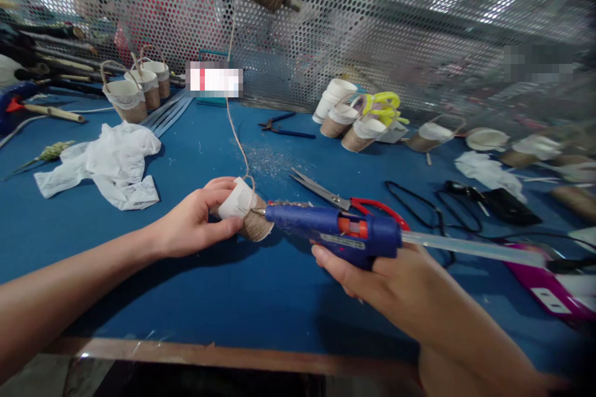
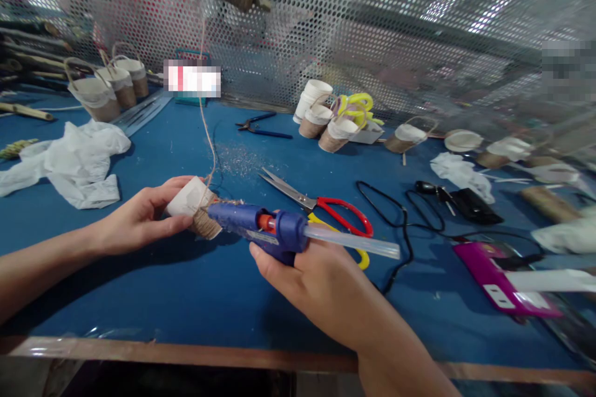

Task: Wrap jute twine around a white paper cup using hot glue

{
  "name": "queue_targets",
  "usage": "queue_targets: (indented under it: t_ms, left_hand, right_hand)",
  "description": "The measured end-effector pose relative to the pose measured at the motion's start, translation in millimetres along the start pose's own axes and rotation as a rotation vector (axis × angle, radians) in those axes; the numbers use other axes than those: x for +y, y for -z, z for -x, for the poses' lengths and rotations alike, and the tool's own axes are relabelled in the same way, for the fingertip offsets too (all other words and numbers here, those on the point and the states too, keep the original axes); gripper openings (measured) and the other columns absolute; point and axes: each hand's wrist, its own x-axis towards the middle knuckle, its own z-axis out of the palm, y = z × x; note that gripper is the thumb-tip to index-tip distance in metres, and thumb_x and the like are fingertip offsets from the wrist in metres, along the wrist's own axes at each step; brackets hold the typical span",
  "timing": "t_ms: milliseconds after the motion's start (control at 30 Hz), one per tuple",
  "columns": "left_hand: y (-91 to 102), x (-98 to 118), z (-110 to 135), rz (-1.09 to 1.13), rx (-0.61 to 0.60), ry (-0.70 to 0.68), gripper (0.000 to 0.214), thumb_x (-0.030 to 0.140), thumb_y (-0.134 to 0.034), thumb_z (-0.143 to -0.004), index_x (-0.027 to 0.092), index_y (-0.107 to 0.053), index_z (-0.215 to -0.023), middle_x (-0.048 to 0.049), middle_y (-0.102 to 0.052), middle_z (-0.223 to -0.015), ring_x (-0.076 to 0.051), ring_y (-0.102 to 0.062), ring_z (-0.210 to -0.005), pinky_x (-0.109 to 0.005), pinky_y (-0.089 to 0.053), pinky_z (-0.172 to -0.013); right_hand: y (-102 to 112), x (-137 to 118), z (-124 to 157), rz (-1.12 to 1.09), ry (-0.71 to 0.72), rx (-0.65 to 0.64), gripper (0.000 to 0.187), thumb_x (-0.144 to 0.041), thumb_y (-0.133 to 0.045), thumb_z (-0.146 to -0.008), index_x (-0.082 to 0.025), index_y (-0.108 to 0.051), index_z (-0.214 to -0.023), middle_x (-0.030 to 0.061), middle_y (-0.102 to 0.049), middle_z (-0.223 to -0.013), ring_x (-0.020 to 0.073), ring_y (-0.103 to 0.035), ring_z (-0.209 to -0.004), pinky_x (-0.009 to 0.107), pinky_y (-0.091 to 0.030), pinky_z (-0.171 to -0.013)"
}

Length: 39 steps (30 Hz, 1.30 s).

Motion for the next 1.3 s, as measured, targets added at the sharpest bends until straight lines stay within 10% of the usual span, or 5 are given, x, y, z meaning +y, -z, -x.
queue_targets:
  t_ms: [1300]
  left_hand:
    - [1.2,-6.2,1.0,-0.031,-0.038,-0.067,0.017,0.023,-0.053,-0.077,0.013,-0.064,-0.085,-0.0111,-0.059,-0.115,-0.028,-0.035,-0.125,-0.039,-0.026,-0.106]
  right_hand:
    - [0.5,5.0,3.3,0.023,-0.025,0.002,0.039,-0.035,-0.049,-0.08,-0.021,-0.047,-0.044,0.001,-0.055,-0.05,0.0134,-0.051,-0.046,0.025,-0.042,-0.044]
